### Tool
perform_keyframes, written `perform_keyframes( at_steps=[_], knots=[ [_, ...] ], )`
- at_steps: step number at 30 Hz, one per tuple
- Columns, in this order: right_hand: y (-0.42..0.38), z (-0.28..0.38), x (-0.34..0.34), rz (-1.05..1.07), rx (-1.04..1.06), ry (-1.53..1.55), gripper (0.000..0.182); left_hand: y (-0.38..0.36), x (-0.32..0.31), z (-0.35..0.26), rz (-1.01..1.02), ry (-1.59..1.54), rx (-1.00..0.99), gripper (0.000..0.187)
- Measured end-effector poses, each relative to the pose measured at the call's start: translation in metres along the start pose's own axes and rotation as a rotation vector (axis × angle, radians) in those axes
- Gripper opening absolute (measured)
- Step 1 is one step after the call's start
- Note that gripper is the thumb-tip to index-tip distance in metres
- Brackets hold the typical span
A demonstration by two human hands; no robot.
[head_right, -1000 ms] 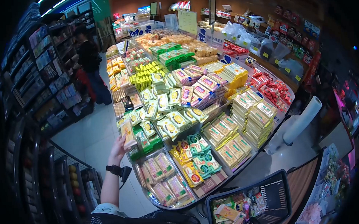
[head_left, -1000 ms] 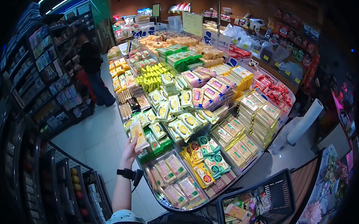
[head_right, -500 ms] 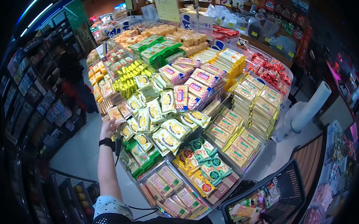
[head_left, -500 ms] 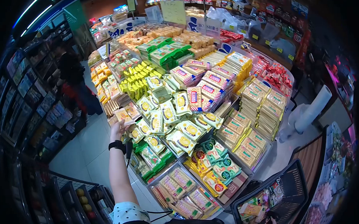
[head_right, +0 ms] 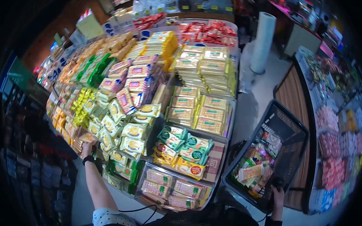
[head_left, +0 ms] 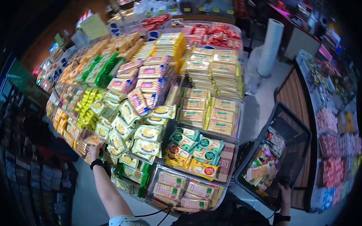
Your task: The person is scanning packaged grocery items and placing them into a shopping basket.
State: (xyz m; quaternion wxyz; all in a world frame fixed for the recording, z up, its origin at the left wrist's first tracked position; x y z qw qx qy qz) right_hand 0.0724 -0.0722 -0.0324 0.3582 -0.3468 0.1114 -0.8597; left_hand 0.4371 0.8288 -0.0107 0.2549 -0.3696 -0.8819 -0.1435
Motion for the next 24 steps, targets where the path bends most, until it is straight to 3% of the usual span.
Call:
perform_keyframes(
  at_steps=[1, 2, 4, 6, 8, 10, 11, 14, 16, 18, 19, 20, 23, 24],
  knots=[
    [-0.001, -0.003, 0.001, 0.018, -0.035, -0.023, 0.026, 0.012, -0.006, 0.023, 0.089, -0.026, -0.045, 0.028],
    [-0.011, 0.009, -0.003, 0.057, -0.089, 0.026, 0.024, 0.016, -0.003, 0.021, 0.175, 0.377, 0.006, 0.033],
    [-0.008, 0.002, -0.003, 0.071, -0.07, 0.017, 0.023, 0.025, 0.014, 0.02, -0.003, 0.333, -0.181, 0.03],
    [-0.005, -0.003, -0.006, 0.084, -0.029, 0.125, 0.027, -0.037, 0.029, -0.064, -0.238, 0.787, -0.08, 0.042],
    [-0.021, 0.026, -0.006, 0.132, 0.033, 0.177, 0.038, -0.054, 0.033, -0.095, -0.386, 0.643, -0.303, 0.041],
    [-0.02, 0.025, -0.009, 0.208, 0.077, 0.394, 0.042, -0.096, 0.027, -0.149, -0.386, 0.248, -0.646, 0.039],
    [-0.021, 0.025, -0.008, 0.27, 0.06, 0.458, 0.042, -0.127, 0.015, -0.185, -0.201, -0.189, -0.614, 0.033],
    [-0.021, 0.014, -0.004, 0.29, -0.12, 0.577, 0.03, -0.225, -0.017, -0.278, -0.09, -0.212, -0.758, 0.03],
    [-0.017, 0.006, -0.001, 0.285, -0.134, 0.726, 0.023, -0.291, -0.054, -0.323, 0.193, -0.445, -0.877, 0.027],
    [-0.006, -0.013, -0.001, 0.289, -0.142, 0.738, 0.019, -0.367, -0.1, -0.356, 0.51, -0.547, -0.811, 0.025],
    [-0.011, -0.011, 0.001, 0.302, -0.142, 0.737, 0.021, -0.416, -0.123, -0.373, 0.762, -0.525, -0.673, 0.026],
    [-0.016, -0.007, 0.001, 0.316, -0.143, 0.736, 0.023, -0.45, -0.147, -0.378, 0.89, -0.405, -0.835, 0.03],
    [-0.028, -0.005, 0.002, 0.348, -0.103, 0.644, 0.026, -0.571, -0.229, -0.359, 1.429, -0.378, -0.743, 0.028],
    [-0.036, 0.004, 0.004, 0.355, -0.05, 0.653, 0.025, -0.611, -0.241, -0.363, 1.448, -0.312, -1.095, 0.03]
  ],
)
Point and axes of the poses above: each hand's wrist, its own y-axis towards the middle knuckle, its own x-axis out of the back of the hand, z = x × y, the point moved 6 cm from there along y, towards the middle knuckle, and after that the axes turned 10 degrees about -y, right-handed, at the moved point
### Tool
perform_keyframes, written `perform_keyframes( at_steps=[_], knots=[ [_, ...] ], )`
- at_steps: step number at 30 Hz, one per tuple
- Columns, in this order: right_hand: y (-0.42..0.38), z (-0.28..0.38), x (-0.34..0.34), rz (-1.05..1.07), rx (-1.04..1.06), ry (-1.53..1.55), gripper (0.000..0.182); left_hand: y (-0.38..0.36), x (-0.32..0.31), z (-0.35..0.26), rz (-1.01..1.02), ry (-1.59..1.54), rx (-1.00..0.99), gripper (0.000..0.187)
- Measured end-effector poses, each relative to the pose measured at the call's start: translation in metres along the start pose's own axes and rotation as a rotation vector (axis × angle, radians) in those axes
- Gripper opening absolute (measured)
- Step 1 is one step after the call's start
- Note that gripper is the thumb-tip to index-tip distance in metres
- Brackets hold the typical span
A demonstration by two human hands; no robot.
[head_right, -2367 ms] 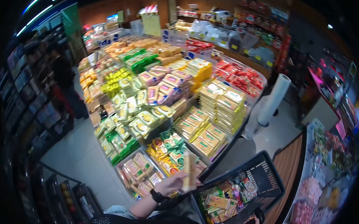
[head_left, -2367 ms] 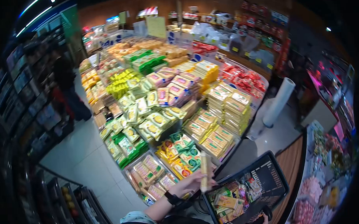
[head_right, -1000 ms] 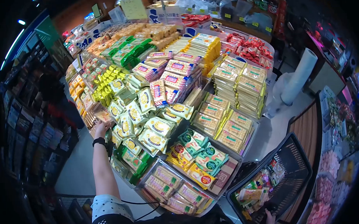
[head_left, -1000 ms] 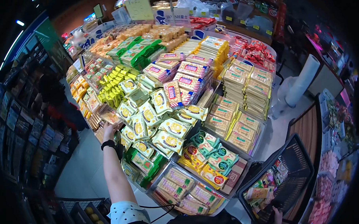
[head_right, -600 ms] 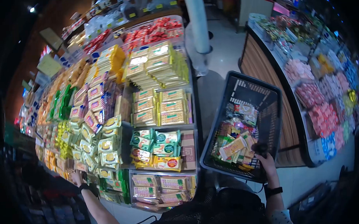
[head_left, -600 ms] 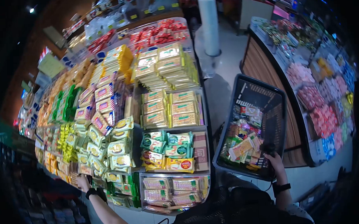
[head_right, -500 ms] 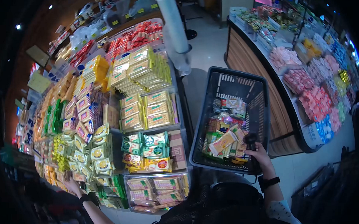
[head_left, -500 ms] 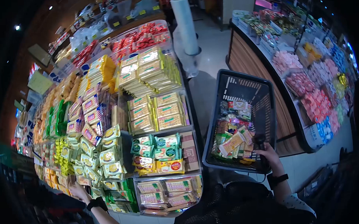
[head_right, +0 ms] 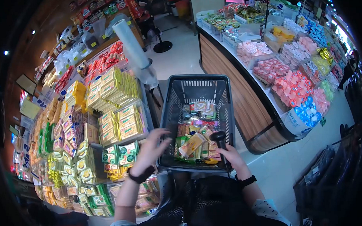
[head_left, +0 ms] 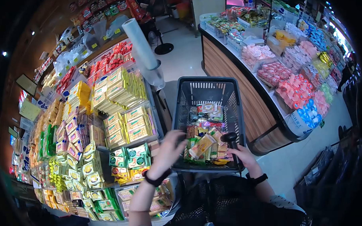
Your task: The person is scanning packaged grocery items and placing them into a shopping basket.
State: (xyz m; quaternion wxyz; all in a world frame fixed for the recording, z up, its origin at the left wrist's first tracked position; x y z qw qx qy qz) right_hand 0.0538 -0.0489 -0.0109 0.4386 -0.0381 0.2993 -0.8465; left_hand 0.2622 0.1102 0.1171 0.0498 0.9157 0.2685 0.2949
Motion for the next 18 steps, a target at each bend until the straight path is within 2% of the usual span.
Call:
perform_keyframes(
  at_steps=[2, 4, 5, 7, 8, 10, 12, 14, 16, 17, 18],
  knots=[
    [0.004, -0.008, 0.01, -0.041, 0.143, -0.223, 0.028, 0.017, -0.072, 0.019, 0.247, 0.119, 0.164, 0.039],
    [0.001, -0.012, 0.012, -0.061, 0.189, -0.23, 0.029, 0.026, -0.13, 0.038, 0.467, 0.485, 0.202, 0.048],
    [-0.003, -0.009, 0.01, -0.047, 0.199, -0.199, 0.031, 0.026, -0.155, 0.055, 0.478, 0.491, 0.191, 0.048],
    [-0.009, -0.005, 0.009, -0.054, 0.249, -0.228, 0.032, 0.024, -0.187, 0.096, 0.419, 0.754, 0.277, 0.054],
    [-0.013, -0.001, 0.008, -0.053, 0.297, -0.268, 0.033, 0.025, -0.194, 0.105, 0.511, 0.895, 0.354, 0.059],
    [-0.019, 0.007, 0.008, -0.049, 0.3, -0.303, 0.035, 0.025, -0.211, 0.153, 0.424, 1.04, 0.331, 0.056],
    [-0.021, 0.01, 0.006, 0.041, 0.319, -0.207, 0.035, 0.028, -0.204, 0.15, 0.428, 0.956, 0.388, 0.052],
    [-0.018, 0.007, 0.01, 0.06, 0.281, -0.246, 0.038, 0.03, -0.187, 0.132, 0.432, 0.874, 0.453, 0.048],
    [-0.012, 0.003, 0.013, 0.098, 0.333, -0.124, 0.041, 0.037, -0.166, 0.1, 0.432, 0.654, 0.504, 0.045],
    [-0.011, 0.004, 0.015, 0.104, 0.329, -0.121, 0.041, 0.038, -0.16, 0.116, 0.328, 0.52, 0.505, 0.069],
    [-0.012, 0.006, 0.015, 0.167, 0.299, 0.001, 0.042, 0.038, -0.154, 0.113, 0.328, 0.523, 0.513, 0.069]
  ],
)
Point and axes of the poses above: each hand's wrist, its own y-axis towards the middle knuckle, its own x-axis out of the back of the hand, z = x × y, the point moved 6 cm from there along y, towards the middle knuckle, and after that the axes turned 10 degrees about -y, right-handed, at the moved point
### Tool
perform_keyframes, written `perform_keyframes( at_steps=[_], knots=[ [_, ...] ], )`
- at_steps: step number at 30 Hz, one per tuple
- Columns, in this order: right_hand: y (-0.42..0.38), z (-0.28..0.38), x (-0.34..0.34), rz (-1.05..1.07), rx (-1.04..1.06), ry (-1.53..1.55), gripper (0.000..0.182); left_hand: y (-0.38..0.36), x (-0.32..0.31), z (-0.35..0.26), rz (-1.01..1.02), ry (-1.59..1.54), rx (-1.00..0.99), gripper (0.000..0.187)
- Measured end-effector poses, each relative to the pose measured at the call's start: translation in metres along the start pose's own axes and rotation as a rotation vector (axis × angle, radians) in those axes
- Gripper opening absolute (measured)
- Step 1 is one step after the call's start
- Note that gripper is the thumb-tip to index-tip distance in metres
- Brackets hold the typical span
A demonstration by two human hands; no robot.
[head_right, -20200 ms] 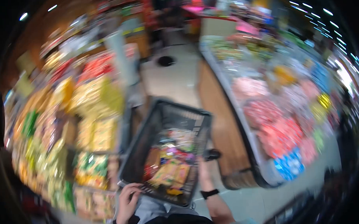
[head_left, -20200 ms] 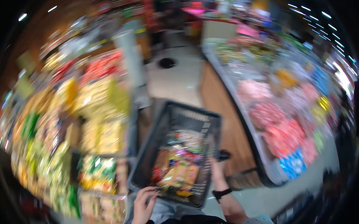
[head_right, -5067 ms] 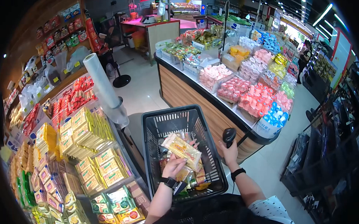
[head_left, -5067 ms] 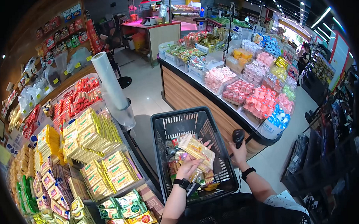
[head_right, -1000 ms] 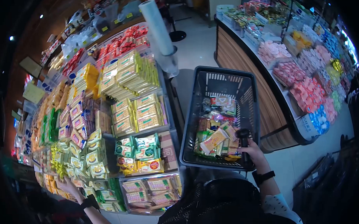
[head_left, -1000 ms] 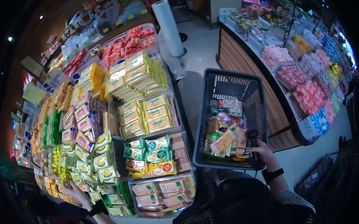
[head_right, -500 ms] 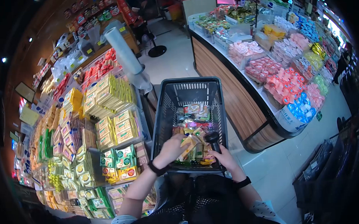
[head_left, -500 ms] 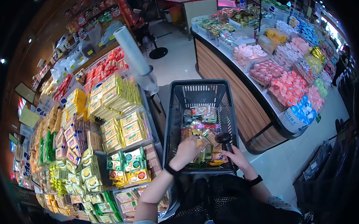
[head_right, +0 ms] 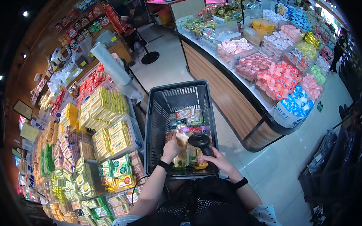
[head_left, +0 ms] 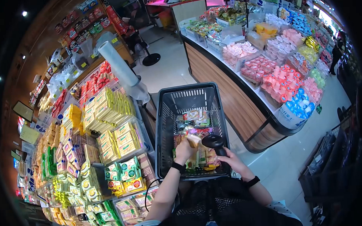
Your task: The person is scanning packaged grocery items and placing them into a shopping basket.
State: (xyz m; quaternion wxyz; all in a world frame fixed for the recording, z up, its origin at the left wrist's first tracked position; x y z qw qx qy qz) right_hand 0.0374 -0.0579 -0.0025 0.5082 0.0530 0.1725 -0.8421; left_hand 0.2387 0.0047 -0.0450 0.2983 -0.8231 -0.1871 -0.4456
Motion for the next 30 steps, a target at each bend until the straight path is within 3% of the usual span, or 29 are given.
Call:
perform_keyframes(
  at_steps=[2, 3, 5, 6, 8, 13, 19, 24, 28, 30],
  knots=[
    [-0.001, 0.002, 0.002, 0.05, -0.028, 0.133, 0.042, -0.005, 0.027, -0.012, -0.162, -0.393, -0.157, 0.066],
    [-0.001, 0.002, 0.003, 0.105, -0.074, 0.263, 0.042, -0.003, 0.026, -0.011, -0.165, -0.394, -0.151, 0.066],
    [0.002, -0.015, 0.014, 0.086, -0.161, 0.446, 0.042, -0.001, 0.036, -0.016, -0.257, -0.892, -0.383, 0.06],
    [0.001, -0.018, 0.017, 0.091, -0.163, 0.443, 0.042, -0.003, 0.04, -0.018, -0.262, -0.893, -0.381, 0.06],
    [0.002, -0.021, 0.02, 0.091, -0.133, 0.453, 0.037, -0.004, 0.04, -0.023, -0.041, -1.368, -0.373, 0.057],
    [0.003, -0.024, 0.022, 0.083, -0.135, 0.43, 0.039, -0.005, 0.041, -0.029, -0.003, -1.259, -0.5, 0.056],
    [0.003, -0.005, 0.011, 0.11, -0.122, 0.397, 0.04, -0.013, 0.04, -0.048, -0.111, -1.027, -0.662, 0.065],
    [0.004, -0.008, 0.013, 0.116, -0.125, 0.408, 0.037, -0.017, 0.045, -0.05, -0.138, -0.942, -0.668, 0.065],
    [-0.002, -0.012, 0.009, 0.219, -0.047, 0.129, 0.033, -0.037, 0.067, -0.062, -0.124, -0.807, -0.649, 0.065],
    [-0.006, -0.004, 0.0, 0.293, -0.006, 0.003, 0.034, -0.064, 0.09, -0.068, -0.128, -0.766, -0.548, 0.066]
  ],
)
Point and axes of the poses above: each hand's wrist, its own y-axis towards the middle knuckle, its own x-axis out of the back of the hand, z = x × y, the point moved 6 cm from there along y, towards the middle knuckle, and after that the axes turned 10 degrees about -y, right-handed, at the moved point
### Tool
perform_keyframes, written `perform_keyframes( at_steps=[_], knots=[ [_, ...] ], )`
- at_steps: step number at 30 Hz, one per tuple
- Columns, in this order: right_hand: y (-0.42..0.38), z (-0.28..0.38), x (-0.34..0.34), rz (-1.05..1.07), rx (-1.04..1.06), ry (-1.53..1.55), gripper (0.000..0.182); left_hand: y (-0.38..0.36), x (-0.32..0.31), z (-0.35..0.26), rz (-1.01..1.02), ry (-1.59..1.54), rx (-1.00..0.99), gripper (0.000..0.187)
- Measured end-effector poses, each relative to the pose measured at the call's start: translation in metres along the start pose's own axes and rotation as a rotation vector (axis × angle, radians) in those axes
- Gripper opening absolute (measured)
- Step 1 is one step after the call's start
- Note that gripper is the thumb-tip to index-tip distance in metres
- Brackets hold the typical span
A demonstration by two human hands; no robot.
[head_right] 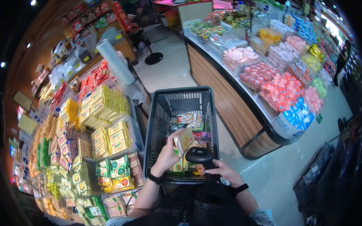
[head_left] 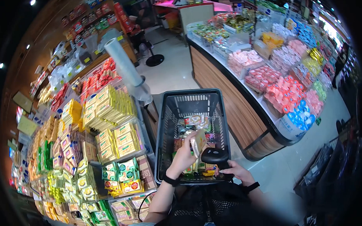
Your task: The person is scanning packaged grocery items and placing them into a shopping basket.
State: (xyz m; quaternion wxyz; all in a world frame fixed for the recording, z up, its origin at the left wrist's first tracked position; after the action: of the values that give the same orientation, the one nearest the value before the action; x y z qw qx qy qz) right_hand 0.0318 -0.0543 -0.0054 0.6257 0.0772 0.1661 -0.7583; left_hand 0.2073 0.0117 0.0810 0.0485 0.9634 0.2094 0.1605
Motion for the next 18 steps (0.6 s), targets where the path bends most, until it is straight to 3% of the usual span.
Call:
perform_keyframes(
  at_steps=[3, 5, 6, 7, 8, 11, 12, 14, 16, 17, 18],
  knots=[
    [-0.007, 0.004, 0.003, -0.223, -0.09, 0.089, 0.033, -0.027, 0.024, -0.033, -0.1, 0.148, 0.087, 0.067],
    [-0.007, -0.004, 0.015, -0.236, -0.038, 0.273, 0.036, -0.049, 0.048, -0.045, -0.247, 0.188, 0.004, 0.066],
    [-0.011, -0.005, 0.018, -0.376, -0.095, 0.287, 0.038, -0.062, 0.062, -0.05, -0.33, 0.25, -0.031, 0.066],
    [-0.01, -0.021, 0.031, -0.315, -0.075, 0.401, 0.041, -0.077, 0.076, -0.052, -0.426, 0.198, -0.038, 0.062],
    [-0.013, -0.057, 0.063, -0.35, -0.117, 0.456, 0.042, -0.094, 0.088, -0.047, -0.51, -0.017, -0.034, 0.061],
    [-0.004, -0.035, 0.048, -0.263, -0.164, 0.488, 0.044, -0.147, 0.12, -0.014, -0.669, -0.84, -0.086, 0.054],
    [-0.001, -0.031, 0.044, -0.179, -0.181, 0.514, 0.044, -0.16, 0.134, -0.021, -0.65, -0.925, -0.296, 0.051],
    [0.007, -0.028, 0.044, 0.032, -0.075, 0.509, 0.048, -0.205, 0.154, -0.018, -0.965, -1.291, -0.349, 0.057],
    [-0.014, -0.042, 0.07, -0.375, -0.418, 0.37, 0.033, -0.251, 0.179, -0.008, -1.014, -1.433, -0.465, 0.06],
    [-0.016, -0.007, 0.04, -0.283, -0.216, 0.028, 0.038, -0.272, 0.191, -0.005, -0.998, -1.386, -0.598, 0.052],
    [-0.012, -0.002, 0.039, -0.265, -0.222, 0.018, 0.038, -0.293, 0.199, -0.001, -1.016, -1.379, -0.611, 0.052]
  ],
)
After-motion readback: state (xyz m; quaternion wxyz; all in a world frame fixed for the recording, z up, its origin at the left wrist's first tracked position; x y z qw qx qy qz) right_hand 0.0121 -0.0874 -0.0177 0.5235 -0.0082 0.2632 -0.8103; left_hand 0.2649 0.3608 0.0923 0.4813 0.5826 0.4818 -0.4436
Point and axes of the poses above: each hand's wrist, its own y-axis towards the middle knuckle, its own x-axis out of the back of the hand, z = x × y, the point moved 6 cm from there along y, towards the middle knuckle, and after that the axes turned 10 degrees about -y, right-handed, at the moved point
